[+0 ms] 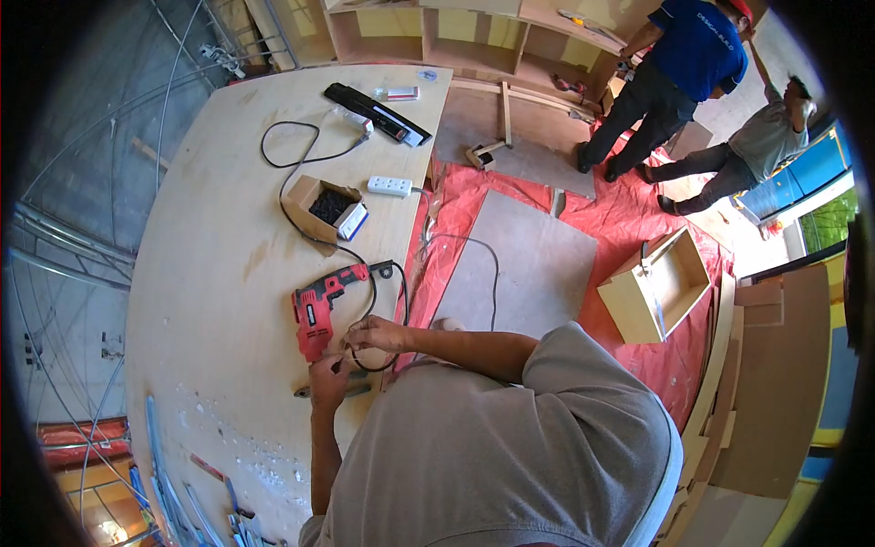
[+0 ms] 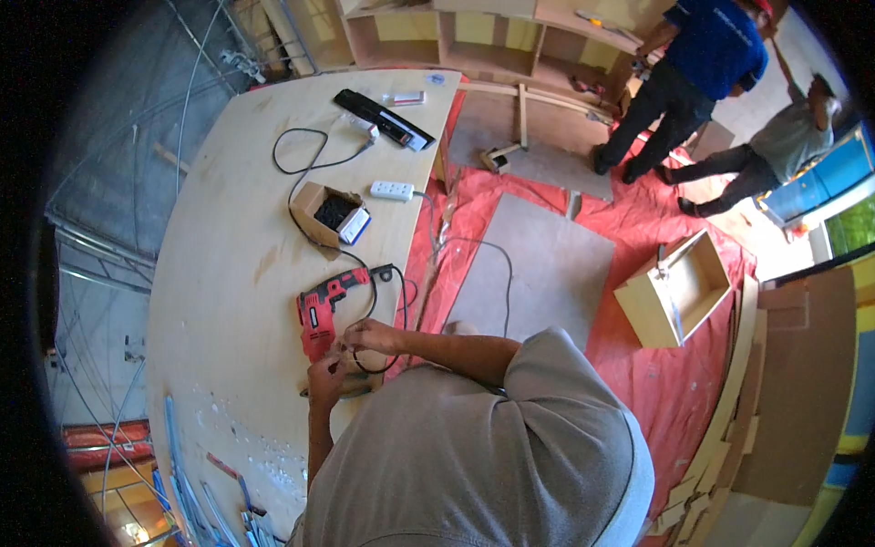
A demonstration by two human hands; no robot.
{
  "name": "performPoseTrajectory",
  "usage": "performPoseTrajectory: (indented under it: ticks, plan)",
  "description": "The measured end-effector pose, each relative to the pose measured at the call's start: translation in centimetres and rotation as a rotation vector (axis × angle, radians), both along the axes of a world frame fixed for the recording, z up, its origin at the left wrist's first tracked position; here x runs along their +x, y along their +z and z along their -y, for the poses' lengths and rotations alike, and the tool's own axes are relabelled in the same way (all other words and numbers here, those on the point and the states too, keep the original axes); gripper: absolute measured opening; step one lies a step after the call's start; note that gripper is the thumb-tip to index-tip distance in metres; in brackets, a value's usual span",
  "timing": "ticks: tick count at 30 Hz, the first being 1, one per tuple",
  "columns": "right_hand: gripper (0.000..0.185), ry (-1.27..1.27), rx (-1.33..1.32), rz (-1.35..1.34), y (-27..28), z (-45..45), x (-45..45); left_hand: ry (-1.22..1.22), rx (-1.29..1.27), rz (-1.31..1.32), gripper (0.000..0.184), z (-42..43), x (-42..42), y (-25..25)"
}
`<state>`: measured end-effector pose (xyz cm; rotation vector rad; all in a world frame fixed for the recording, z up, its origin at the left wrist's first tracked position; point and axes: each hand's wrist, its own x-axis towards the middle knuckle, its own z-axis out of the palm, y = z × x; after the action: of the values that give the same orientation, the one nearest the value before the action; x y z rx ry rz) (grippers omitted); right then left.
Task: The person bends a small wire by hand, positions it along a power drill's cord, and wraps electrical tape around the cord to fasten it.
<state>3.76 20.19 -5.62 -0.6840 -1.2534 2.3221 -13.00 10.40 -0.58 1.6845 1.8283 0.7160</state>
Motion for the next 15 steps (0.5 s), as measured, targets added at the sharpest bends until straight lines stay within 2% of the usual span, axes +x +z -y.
performPoseTrajectory:
  ticks: [2,5,6,8,9,10,11,15]
  plan:
    - [0.026,-0.009,-0.198,-0.119,-2.6,0.0,-0.7,-0.01,0.003,-0.003,0.018,-0.2,0.2,0.0]
    - [0.03,0.08,-0.014,0.105,-2.1,-0.7,-0.1,-0.011,0.013,-0.023,0.019,0.3,-0.2,-1.4]
    - [0.032,0.132,0.36,0.157,-2.3,-1.0,0.3,-0.016,0.033,-0.042,0.02,0.4,-0.5,-1.9]
    - [0.033,0.128,0.194,0.208,-4.2,-1.7,-0.4,-0.05,0.053,-0.025,0.023,0.5,-1.1,-2.1]
    - [0.035,0.215,0.338,0.219,-5.2,-2.6,0.2,-0.03,0.025,0.015,0.023,0.5,-1.7,-2.8]
    - [0.036,0.191,0.256,0.309,-5.3,-2.9,0.1,0.008,-0.031,0.095,0.023,0.4,-1.6,-1.6]
    - [0.036,0.147,0.402,0.205,-5.6,-3.2,0.6,-0.001,-0.005,0.038,0.024,0.5,-2.2,-2.0]
    - [0.028,0.162,0.498,0.26,-1.7,-3.3,0.8,0.068,-0.238,0.114,0.027,0.2,-3.3,-1.7]
